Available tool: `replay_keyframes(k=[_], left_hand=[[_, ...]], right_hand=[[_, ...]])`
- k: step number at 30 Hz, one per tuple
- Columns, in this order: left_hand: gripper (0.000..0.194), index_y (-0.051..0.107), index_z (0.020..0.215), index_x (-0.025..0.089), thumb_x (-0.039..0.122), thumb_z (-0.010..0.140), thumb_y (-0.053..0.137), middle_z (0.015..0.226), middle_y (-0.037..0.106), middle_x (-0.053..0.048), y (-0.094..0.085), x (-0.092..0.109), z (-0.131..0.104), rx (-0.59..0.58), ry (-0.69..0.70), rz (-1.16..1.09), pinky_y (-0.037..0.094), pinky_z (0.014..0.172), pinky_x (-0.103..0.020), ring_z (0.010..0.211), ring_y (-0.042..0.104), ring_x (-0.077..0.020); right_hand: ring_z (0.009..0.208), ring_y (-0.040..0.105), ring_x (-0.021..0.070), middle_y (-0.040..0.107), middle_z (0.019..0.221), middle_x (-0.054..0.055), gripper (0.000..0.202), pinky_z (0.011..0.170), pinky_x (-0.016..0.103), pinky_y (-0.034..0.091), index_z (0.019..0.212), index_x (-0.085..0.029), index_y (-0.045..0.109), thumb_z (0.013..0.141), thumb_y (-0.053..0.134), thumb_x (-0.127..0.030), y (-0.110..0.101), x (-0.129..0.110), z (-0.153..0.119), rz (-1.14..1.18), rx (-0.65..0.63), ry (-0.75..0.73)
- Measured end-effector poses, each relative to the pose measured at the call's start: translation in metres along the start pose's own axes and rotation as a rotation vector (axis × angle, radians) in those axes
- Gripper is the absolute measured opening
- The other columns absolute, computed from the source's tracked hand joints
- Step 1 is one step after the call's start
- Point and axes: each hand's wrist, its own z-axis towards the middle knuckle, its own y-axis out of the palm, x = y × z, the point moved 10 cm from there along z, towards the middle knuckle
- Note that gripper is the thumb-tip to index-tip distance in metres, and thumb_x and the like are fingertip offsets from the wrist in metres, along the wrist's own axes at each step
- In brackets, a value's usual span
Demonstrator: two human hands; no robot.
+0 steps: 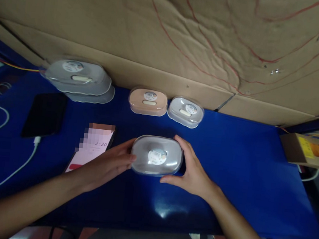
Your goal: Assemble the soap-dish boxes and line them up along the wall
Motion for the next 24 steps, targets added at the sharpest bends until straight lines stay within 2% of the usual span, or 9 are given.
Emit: replay_keyframes(k=[5,9,11,13,16,21,24], left_hand=[[0.066,0.063,0.147,0.033,0.051,0.088,0.085,0.154,0.065,-0.007,0.002,0.004,-0.001,-0.006,0.051,0.042,0.034,0.127,-0.05,0.15,0.051,-0.0348],[0.081,0.044,0.164,0.035,0.053,0.093,0.079,0.168,0.053,-0.008,-0.009,0.003,-0.001,0.065,0.05,0.172,0.033,0.131,-0.05,0.159,0.042,-0.0339],[0.081,0.037,0.167,0.034,0.051,0.097,0.074,0.171,0.05,-0.009,-0.013,0.007,-0.001,0.096,0.086,0.26,0.036,0.13,-0.05,0.16,0.041,-0.0326],[0.073,0.039,0.165,0.033,0.05,0.1,0.068,0.171,0.048,-0.01,-0.013,0.014,-0.001,0.102,0.14,0.336,0.04,0.129,-0.049,0.16,0.043,-0.0315],[0.06,0.047,0.159,0.034,0.049,0.104,0.064,0.172,0.045,-0.009,-0.014,0.019,-0.002,0.11,0.19,0.429,0.044,0.127,-0.05,0.159,0.044,-0.0307],[0.051,0.052,0.153,0.035,0.049,0.106,0.063,0.168,0.049,-0.009,-0.02,0.024,-0.002,0.157,0.237,0.549,0.05,0.122,-0.052,0.155,0.05,-0.0316],[0.046,0.053,0.152,0.035,0.043,0.108,0.06,0.161,0.052,-0.008,-0.02,0.034,-0.005,0.189,0.35,0.631,0.052,0.12,-0.049,0.148,0.056,-0.0288]], right_hand=[[0.156,0.047,0.0431,0.042,0.172,0.016,0.126,0.122,0.065,0.049,0.175,-0.037,0.011,0.08,0.091,-0.063,0.005,0.0,0.001,-0.127,-0.087,-0.015],[0.151,0.053,0.044,0.049,0.167,0.018,0.12,0.118,0.068,0.051,0.174,-0.034,0.015,0.083,0.089,-0.061,0.003,-0.004,0.004,-0.253,-0.057,-0.024],[0.148,0.056,0.0448,0.052,0.164,0.019,0.114,0.115,0.07,0.053,0.172,-0.032,0.021,0.084,0.087,-0.061,-0.004,-0.004,0.005,-0.306,-0.057,-0.007],[0.144,0.06,0.0453,0.055,0.162,0.018,0.108,0.112,0.07,0.055,0.17,-0.032,0.027,0.085,0.086,-0.064,-0.019,0.002,0.003,-0.344,-0.059,0.047],[0.135,0.067,0.0458,0.06,0.158,0.015,0.103,0.107,0.07,0.059,0.167,-0.034,0.034,0.084,0.084,-0.069,-0.053,0.025,-0.01,-0.369,-0.043,0.162],[0.124,0.073,0.0466,0.068,0.15,0.013,0.103,0.1,0.065,0.064,0.168,-0.034,0.039,0.082,0.083,-0.071,-0.112,0.083,-0.044,-0.399,0.045,0.313],[0.119,0.074,0.0483,0.063,0.153,0.02,0.108,0.102,0.066,0.062,0.169,-0.028,0.039,0.081,0.081,-0.075,-0.139,0.114,-0.058,-0.468,0.143,0.428]])
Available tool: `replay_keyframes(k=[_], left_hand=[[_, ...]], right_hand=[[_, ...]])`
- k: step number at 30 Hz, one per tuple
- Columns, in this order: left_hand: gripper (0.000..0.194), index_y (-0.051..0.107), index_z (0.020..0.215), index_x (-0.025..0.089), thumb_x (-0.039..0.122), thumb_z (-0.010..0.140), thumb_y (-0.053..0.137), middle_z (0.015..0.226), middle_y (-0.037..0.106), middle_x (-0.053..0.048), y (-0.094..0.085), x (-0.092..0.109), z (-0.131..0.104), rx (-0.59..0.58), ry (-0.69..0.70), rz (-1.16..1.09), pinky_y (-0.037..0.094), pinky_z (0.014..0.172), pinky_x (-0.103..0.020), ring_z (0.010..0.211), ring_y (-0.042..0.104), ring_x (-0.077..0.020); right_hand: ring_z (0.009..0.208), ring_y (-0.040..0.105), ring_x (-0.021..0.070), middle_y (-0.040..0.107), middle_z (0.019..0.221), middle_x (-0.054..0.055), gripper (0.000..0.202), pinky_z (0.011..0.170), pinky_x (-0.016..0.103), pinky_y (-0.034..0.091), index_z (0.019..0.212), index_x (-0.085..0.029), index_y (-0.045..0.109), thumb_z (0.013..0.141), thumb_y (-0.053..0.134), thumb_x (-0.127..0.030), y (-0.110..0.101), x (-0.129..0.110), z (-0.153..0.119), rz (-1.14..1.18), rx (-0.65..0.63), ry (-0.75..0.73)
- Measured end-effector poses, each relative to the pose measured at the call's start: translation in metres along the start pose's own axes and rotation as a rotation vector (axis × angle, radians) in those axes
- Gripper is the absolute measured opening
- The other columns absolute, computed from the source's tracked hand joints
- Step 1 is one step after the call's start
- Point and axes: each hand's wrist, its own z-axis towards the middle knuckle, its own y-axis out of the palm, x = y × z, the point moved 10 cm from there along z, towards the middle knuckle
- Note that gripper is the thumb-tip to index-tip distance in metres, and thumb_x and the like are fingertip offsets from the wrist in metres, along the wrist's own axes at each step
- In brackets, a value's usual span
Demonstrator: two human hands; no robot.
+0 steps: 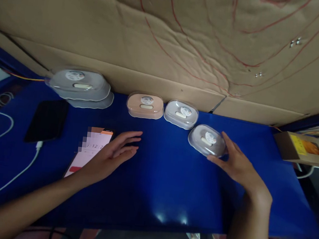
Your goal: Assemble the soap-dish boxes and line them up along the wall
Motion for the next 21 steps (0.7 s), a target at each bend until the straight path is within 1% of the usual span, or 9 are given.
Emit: replay_keyframes(k=[2,3,5,7,11,15,18,19,21], left_hand=[[0.044,0.053,0.152,0.035,0.037,0.108,0.058,0.162,0.049,-0.008,-0.006,0.015,-0.002,0.061,0.137,0.128,0.051,0.122,-0.049,0.145,0.057,-0.0273],[0.045,0.052,0.153,0.036,0.035,0.108,0.058,0.163,0.047,-0.007,-0.008,0.023,-0.004,0.088,0.201,0.206,0.05,0.122,-0.05,0.145,0.056,-0.0275],[0.047,0.052,0.154,0.037,0.032,0.108,0.059,0.167,0.043,-0.007,-0.01,0.036,-0.007,0.115,0.28,0.352,0.049,0.124,-0.052,0.148,0.053,-0.0292],[0.047,0.051,0.154,0.036,0.032,0.108,0.058,0.168,0.042,-0.007,-0.011,0.045,-0.009,0.124,0.322,0.445,0.048,0.125,-0.053,0.15,0.051,-0.0301],[0.046,0.05,0.154,0.033,0.036,0.108,0.057,0.168,0.043,-0.009,-0.019,0.058,-0.001,0.153,0.342,0.568,0.044,0.127,-0.053,0.153,0.049,-0.0301],[0.053,0.046,0.157,0.025,0.037,0.106,0.057,0.173,0.039,-0.016,-0.03,0.06,0.027,0.167,0.342,0.786,0.035,0.131,-0.062,0.161,0.039,-0.0366],[0.061,0.042,0.161,0.021,0.035,0.104,0.059,0.177,0.033,-0.02,-0.042,0.058,0.057,0.183,0.361,0.947,0.03,0.131,-0.065,0.164,0.031,-0.0406],[0.064,0.04,0.163,0.02,0.035,0.104,0.06,0.179,0.03,-0.021,-0.046,0.056,0.067,0.171,0.355,0.986,0.029,0.131,-0.065,0.166,0.026,-0.0418],[0.071,0.038,0.165,0.019,0.038,0.102,0.064,0.18,0.028,-0.022,-0.054,0.052,0.085,0.16,0.313,1.042,0.03,0.129,-0.069,0.166,0.025,-0.0457]], right_hand=[[0.112,0.075,0.0479,0.056,0.157,0.025,0.11,0.102,0.068,0.061,0.17,-0.026,0.037,0.082,0.078,-0.077,-0.01,0.016,0.003,-0.014,0.104,0.075],[0.112,0.075,0.0481,0.053,0.158,0.026,0.109,0.103,0.069,0.06,0.171,-0.026,0.036,0.084,0.076,-0.078,-0.015,0.018,0.004,-0.011,0.162,0.09],[0.122,0.069,0.0506,0.048,0.159,0.027,0.103,0.105,0.07,0.058,0.169,-0.025,0.038,0.087,0.071,-0.078,-0.019,0.014,0.008,0.002,0.239,0.069],[0.135,0.061,0.0517,0.046,0.158,0.027,0.095,0.11,0.071,0.055,0.165,-0.022,0.042,0.091,0.066,-0.076,-0.016,0.005,0.013,0.015,0.267,0.028],[0.14,0.058,0.0448,0.047,0.154,0.023,0.08,0.117,0.068,0.051,0.156,-0.02,0.047,0.094,0.066,-0.068,-0.007,-0.01,0.025,0.077,0.294,-0.044],[0.148,0.05,0.042,0.048,0.153,0.023,0.07,0.121,0.066,0.048,0.152,-0.019,0.049,0.098,0.064,-0.061,-0.002,-0.022,0.034,0.117,0.321,-0.13],[0.154,0.045,0.0414,0.046,0.159,0.023,0.069,0.125,0.068,0.042,0.154,-0.02,0.048,0.101,0.06,-0.062,0.003,-0.03,0.037,0.137,0.321,-0.16],[0.156,0.043,0.041,0.045,0.161,0.023,0.07,0.127,0.068,0.039,0.156,-0.021,0.047,0.101,0.059,-0.062,0.005,-0.032,0.038,0.142,0.312,-0.167],[0.16,0.039,0.0399,0.042,0.167,0.022,0.071,0.13,0.068,0.034,0.16,-0.022,0.044,0.103,0.057,-0.062,0.01,-0.038,0.038,0.144,0.284,-0.174]])
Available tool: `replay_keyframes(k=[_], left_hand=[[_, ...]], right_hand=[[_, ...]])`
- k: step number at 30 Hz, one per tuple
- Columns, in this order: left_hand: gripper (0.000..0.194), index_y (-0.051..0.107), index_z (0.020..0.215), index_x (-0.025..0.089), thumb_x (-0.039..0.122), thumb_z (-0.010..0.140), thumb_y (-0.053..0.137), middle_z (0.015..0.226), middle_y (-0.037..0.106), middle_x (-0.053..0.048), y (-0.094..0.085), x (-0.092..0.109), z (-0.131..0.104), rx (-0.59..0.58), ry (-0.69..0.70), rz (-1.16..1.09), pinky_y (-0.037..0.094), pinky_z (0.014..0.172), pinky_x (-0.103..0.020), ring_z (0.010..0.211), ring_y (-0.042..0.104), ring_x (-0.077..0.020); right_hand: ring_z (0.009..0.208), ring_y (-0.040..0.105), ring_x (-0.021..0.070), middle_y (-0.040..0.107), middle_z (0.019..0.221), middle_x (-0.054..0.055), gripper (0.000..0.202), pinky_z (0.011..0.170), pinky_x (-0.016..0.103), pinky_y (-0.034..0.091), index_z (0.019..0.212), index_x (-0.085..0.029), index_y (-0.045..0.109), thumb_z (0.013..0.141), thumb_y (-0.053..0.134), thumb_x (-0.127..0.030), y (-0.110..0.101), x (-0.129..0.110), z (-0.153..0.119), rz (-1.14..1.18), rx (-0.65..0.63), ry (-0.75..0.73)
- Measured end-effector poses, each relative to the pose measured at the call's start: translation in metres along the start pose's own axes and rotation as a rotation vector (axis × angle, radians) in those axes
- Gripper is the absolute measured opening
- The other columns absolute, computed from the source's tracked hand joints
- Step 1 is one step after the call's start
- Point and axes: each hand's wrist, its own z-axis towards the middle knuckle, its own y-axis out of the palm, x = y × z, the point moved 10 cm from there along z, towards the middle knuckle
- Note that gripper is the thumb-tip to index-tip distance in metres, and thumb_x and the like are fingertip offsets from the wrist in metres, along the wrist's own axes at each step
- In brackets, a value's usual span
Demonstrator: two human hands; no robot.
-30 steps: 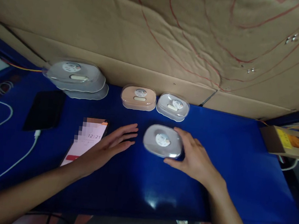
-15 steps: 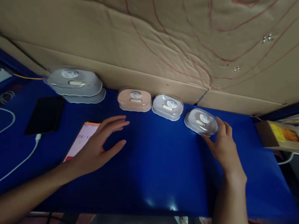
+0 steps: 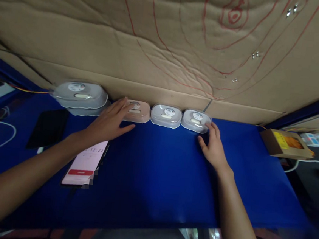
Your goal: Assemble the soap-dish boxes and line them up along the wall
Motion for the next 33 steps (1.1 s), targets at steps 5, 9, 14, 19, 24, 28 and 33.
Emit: replay_keyframes(k=[5,9,14,19,24,28,33], left_hand=[[0.063,0.056,0.15,0.029,0.043,0.092,0.076,0.175,0.039,-0.017,-0.007,-0.01,0.007,-0.026,-0.028,0.089,0.035,0.124,-0.07,0.158,0.039,-0.0478],[0.064,0.058,0.143,0.027,0.043,0.085,0.082,0.17,0.045,-0.018,-0.006,-0.004,-0.006,-0.08,0.043,0.053,0.037,0.123,-0.067,0.156,0.041,-0.0475],[0.06,0.063,0.135,0.023,0.039,0.081,0.085,0.157,0.057,-0.02,0.007,0.024,-0.031,-0.129,0.138,-0.043,0.041,0.121,-0.063,0.149,0.052,-0.0458],[0.059,0.065,0.141,0.03,0.038,0.086,0.088,0.17,0.047,-0.015,0.023,0.077,-0.076,-0.209,0.279,-0.28,0.04,0.125,-0.063,0.157,0.043,-0.0443],[0.084,0.046,0.163,0.05,0.022,0.092,0.082,0.181,0.029,-0.006,0.039,0.1,-0.106,-0.421,0.357,-0.41,0.042,0.126,-0.06,0.162,0.036,-0.0406],[0.084,0.04,0.165,0.051,0.02,0.095,0.075,0.173,0.037,-0.007,0.041,0.086,-0.099,-0.37,0.271,-0.424,0.044,0.125,-0.059,0.156,0.045,-0.0391],[0.103,0.016,0.171,0.044,0.028,0.093,0.081,0.172,0.039,-0.012,0.041,0.073,-0.099,-0.278,0.217,-0.508,0.041,0.127,-0.059,0.158,0.042,-0.0398]], right_hand=[[0.165,0.032,0.0378,0.035,0.174,0.021,0.072,0.132,0.066,0.031,0.165,-0.022,0.04,0.106,0.052,-0.063,0.009,-0.006,-0.003,-0.013,-0.049,0.008],[0.166,0.03,0.0385,0.031,0.176,0.021,0.073,0.133,0.067,0.03,0.166,-0.022,0.039,0.106,0.052,-0.063,0.009,-0.006,-0.004,0.0,-0.051,0.015],[0.166,0.029,0.0385,0.029,0.175,0.018,0.07,0.133,0.069,0.029,0.166,-0.026,0.036,0.108,0.05,-0.061,0.016,-0.018,-0.006,0.067,-0.043,-0.01],[0.157,0.043,0.0352,0.041,0.164,0.021,0.073,0.131,0.065,0.037,0.169,-0.024,0.026,0.108,0.052,-0.056,0.035,-0.04,-0.003,0.202,-0.003,-0.065],[0.163,0.037,0.0367,0.036,0.174,0.022,0.075,0.133,0.068,0.029,0.172,-0.021,0.02,0.111,0.046,-0.057,0.055,-0.059,-0.003,0.256,-0.149,-0.068],[0.166,0.031,0.0336,0.034,0.178,0.015,0.068,0.133,0.065,0.031,0.171,-0.031,0.028,0.111,0.051,-0.055,0.048,-0.111,-0.026,0.296,-0.287,-0.238],[0.164,0.035,0.0389,0.04,0.176,0.012,0.086,0.128,0.065,0.041,0.167,-0.034,0.041,0.095,0.076,-0.063,0.06,-0.171,-0.065,0.275,-0.468,-0.486]])
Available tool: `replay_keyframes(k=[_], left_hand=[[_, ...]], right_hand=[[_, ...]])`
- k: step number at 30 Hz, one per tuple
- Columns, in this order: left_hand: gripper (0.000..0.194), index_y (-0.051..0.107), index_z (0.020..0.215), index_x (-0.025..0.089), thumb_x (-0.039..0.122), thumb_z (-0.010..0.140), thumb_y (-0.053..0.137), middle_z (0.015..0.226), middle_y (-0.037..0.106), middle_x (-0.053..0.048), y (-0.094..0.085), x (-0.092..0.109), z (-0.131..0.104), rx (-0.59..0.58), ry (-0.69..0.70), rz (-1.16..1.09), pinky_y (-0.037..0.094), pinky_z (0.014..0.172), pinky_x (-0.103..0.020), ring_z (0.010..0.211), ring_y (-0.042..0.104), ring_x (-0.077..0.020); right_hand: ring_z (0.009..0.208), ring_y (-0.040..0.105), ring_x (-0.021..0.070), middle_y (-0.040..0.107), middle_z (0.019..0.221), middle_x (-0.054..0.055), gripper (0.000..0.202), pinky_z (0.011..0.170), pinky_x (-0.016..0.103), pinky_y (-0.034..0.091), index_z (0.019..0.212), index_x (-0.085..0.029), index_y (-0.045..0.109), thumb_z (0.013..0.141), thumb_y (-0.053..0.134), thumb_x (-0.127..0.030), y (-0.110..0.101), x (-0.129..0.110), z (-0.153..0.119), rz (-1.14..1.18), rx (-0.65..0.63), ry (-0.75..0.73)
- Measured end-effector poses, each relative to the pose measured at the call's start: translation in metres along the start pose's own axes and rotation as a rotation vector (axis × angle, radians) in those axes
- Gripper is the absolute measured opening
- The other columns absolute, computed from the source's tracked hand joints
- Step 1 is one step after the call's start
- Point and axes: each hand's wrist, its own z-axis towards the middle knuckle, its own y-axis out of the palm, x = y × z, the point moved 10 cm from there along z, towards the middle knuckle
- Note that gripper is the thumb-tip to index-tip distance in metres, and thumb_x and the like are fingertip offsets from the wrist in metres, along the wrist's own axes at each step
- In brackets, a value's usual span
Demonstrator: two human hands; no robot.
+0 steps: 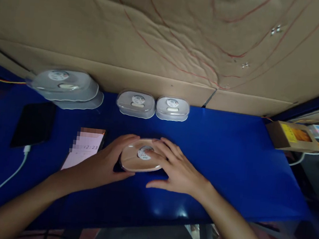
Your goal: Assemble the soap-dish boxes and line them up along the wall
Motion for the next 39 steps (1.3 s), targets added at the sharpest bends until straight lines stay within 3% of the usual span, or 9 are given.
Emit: replay_keyframes(k=[3,8,13,18,22,24,27,31,39], left_hand=[[0.109,0.011,0.17,0.045,0.027,0.09,0.083,0.173,0.038,-0.012,0.001,-0.004,-0.005,0.029,-0.035,-0.053,0.041,0.127,-0.06,0.158,0.042,-0.04],[0.117,0.011,0.17,0.044,0.028,0.085,0.089,0.172,0.038,-0.013,0.008,-0.009,-0.007,-0.009,-0.089,-0.172,0.04,0.127,-0.063,0.156,0.043,-0.0403],[0.126,0.007,0.173,0.044,0.023,0.082,0.09,0.17,0.039,-0.014,0.013,-0.006,-0.011,-0.091,-0.088,-0.198,0.04,0.126,-0.064,0.156,0.043,-0.0417],[0.117,0.022,0.171,0.042,0.018,0.078,0.088,0.165,0.045,-0.013,0.029,0.013,-0.017,-0.246,0.013,-0.229,0.047,0.119,-0.06,0.151,0.046,-0.0419],[0.1,0.035,0.164,0.037,0.017,0.079,0.085,0.16,0.05,-0.012,0.024,0.02,-0.015,-0.22,0.065,-0.258,0.048,0.118,-0.055,0.144,0.052,-0.0376],[0.097,0.035,0.163,0.034,0.021,0.081,0.086,0.159,0.05,-0.014,0.019,0.02,-0.013,-0.189,0.079,-0.249,0.047,0.118,-0.055,0.144,0.053,-0.0371],[0.094,0.036,0.161,0.032,0.026,0.083,0.086,0.159,0.049,-0.015,0.013,0.02,-0.01,-0.148,0.079,-0.244,0.047,0.118,-0.054,0.145,0.053,-0.0377],[0.09,0.038,0.16,0.03,0.032,0.084,0.087,0.159,0.051,-0.016,0.005,0.023,-0.008,-0.076,0.103,-0.254,0.046,0.119,-0.054,0.145,0.054,-0.0379],[0.088,0.045,0.157,0.031,0.04,0.082,0.09,0.157,0.057,-0.015,0.008,0.022,-0.006,-0.074,0.065,-0.239,0.049,0.116,-0.055,0.143,0.057,-0.0387]], right_hand=[[0.159,0.043,0.0357,0.048,0.171,0.009,0.072,0.127,0.062,0.045,0.165,-0.038,0.045,0.101,0.075,-0.05,0.003,-0.002,0.001,-0.006,0.036,-0.04],[0.153,0.051,0.0348,0.051,0.166,0.012,0.074,0.125,0.062,0.046,0.167,-0.035,0.043,0.102,0.073,-0.049,-0.017,0.007,-0.003,0.106,0.166,-0.101],[0.154,0.049,0.0377,0.05,0.165,0.014,0.067,0.125,0.064,0.044,0.163,-0.035,0.05,0.101,0.075,-0.039,-0.041,0.027,-0.006,-0.03,0.329,0.015],[0.156,0.048,0.0376,0.049,0.167,0.013,0.062,0.125,0.065,0.045,0.162,-0.036,0.05,0.103,0.072,-0.039,-0.025,0.048,-0.002,-0.123,0.269,0.111],[0.162,0.039,0.0383,0.046,0.17,0.015,0.056,0.126,0.068,0.04,0.161,-0.031,0.05,0.107,0.066,-0.038,-0.014,0.056,-0.001,-0.21,0.181,0.167],[0.161,0.039,0.038,0.047,0.169,0.015,0.05,0.126,0.068,0.038,0.158,-0.03,0.053,0.109,0.061,-0.037,-0.018,0.049,-0.002,-0.236,0.19,0.131],[0.154,0.048,0.0357,0.055,0.161,0.015,0.04,0.121,0.061,0.042,0.148,-0.027,0.063,0.111,0.056,-0.043,-0.026,0.018,-0.006,-0.19,0.224,-0.037],[0.146,0.053,0.035,0.062,0.15,0.016,0.055,0.118,0.056,0.043,0.14,-0.023,0.068,0.106,0.057,-0.065,-0.012,-0.022,-0.008,-0.197,0.094,-0.203],[0.14,0.057,0.0325,0.069,0.141,0.016,0.059,0.112,0.05,0.047,0.137,-0.018,0.068,0.1,0.069,-0.064,0.006,-0.041,-0.003,-0.15,0.0,-0.274]])
